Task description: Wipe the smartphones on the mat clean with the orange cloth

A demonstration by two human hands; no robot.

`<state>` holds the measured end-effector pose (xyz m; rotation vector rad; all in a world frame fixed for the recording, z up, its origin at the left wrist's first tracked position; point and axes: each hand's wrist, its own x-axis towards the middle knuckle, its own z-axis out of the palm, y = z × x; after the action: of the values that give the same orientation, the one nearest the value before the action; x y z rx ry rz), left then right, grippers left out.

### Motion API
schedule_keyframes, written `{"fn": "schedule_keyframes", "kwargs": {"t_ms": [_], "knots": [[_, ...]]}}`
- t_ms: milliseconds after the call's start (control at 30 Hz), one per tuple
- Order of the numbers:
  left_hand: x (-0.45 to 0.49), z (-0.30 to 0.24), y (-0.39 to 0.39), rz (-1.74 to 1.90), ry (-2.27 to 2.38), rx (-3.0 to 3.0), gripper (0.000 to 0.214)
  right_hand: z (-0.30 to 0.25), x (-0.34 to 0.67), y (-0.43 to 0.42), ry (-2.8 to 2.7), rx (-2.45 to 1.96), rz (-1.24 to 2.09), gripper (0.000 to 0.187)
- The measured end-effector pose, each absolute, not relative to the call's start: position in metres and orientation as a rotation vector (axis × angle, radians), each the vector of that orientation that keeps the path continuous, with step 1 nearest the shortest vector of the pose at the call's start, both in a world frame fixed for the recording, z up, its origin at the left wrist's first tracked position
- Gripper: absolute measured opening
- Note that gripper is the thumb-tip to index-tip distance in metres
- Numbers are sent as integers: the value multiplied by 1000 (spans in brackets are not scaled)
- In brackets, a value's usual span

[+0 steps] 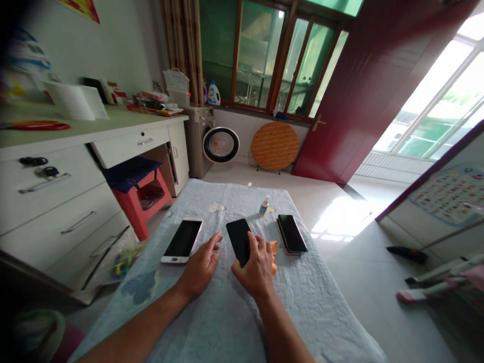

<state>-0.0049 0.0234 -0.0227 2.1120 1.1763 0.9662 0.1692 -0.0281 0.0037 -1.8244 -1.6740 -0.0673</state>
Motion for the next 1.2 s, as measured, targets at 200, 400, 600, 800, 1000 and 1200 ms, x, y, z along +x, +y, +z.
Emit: {"fn": "schedule_keyframes", "kwargs": {"t_ms": [200, 400, 600, 800, 1000, 1200], "knots": [[-5, -20, 23, 805, 1171, 2192, 51, 8, 194, -24, -1609, -1763, -145, 66], [-5, -23, 25, 783, 1164, 2239, 50, 23, 255, -15, -1417, -1942, -288, 65], [-5, -26, 26, 782, 1155, 2275, 49, 13, 310, -6, -1363, -2132, -355, 63], [-6, -26, 26, 775, 1166, 2306, 49, -7, 324, -6, -1367, -2153, -336, 63], [-6, -24, 26, 784, 1172, 2315, 47, -13, 326, -3, -1383, -2163, -349, 64], [-6, -23, 27, 773, 1173, 2311, 46, -18, 327, -1, -1358, -2211, -367, 66]]}}
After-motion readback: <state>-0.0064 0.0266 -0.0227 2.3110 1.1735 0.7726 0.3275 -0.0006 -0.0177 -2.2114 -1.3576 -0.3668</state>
